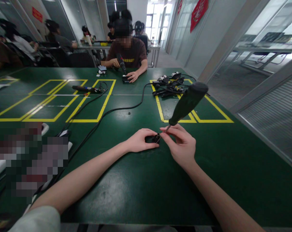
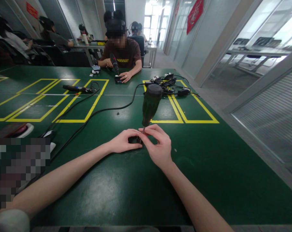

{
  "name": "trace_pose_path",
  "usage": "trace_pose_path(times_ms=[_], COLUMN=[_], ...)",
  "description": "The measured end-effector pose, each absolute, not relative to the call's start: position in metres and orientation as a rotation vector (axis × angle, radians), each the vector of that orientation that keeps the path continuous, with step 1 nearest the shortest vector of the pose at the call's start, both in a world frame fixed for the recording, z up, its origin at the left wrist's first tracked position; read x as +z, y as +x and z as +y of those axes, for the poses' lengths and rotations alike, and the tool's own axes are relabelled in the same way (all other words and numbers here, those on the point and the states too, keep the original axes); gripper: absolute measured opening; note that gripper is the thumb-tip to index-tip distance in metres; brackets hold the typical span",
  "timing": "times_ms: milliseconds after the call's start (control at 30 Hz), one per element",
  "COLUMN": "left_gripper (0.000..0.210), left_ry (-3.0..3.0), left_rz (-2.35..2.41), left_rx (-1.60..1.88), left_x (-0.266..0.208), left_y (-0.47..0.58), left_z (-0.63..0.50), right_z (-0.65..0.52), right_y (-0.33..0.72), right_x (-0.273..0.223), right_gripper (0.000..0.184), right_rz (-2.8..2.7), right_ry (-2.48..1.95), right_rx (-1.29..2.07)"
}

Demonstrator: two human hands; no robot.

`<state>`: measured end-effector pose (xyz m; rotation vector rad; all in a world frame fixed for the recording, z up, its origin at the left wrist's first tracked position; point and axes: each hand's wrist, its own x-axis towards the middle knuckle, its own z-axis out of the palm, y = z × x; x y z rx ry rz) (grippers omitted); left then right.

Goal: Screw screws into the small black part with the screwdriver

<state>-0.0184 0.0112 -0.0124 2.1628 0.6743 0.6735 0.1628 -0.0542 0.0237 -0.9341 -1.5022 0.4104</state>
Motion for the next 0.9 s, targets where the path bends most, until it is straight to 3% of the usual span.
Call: trace_pose_path(times_ms=[333, 567, 900], left_gripper=[0.023, 0.023, 0.024], left_ry=[2.173, 2.17, 2.142], left_rz=[0.71, 0.687, 0.692], left_rx=[0.651, 0.657, 0.661], left_x=[-0.01, -0.011, -0.01], left_y=[-0.019, -0.019, -0.019], left_z=[0.01, 0.011, 0.01], right_z=[-0.054, -0.054, -0.054], right_y=[0.165, 0.165, 0.165], right_x=[0.015, 0.02, 0.013], right_gripper=[0.014, 0.01, 0.014], right_rz=[-1.488, -1.473, -1.369], right_ry=[-0.922, -0.938, -0.938], right_rx=[0.493, 0.376, 0.539])
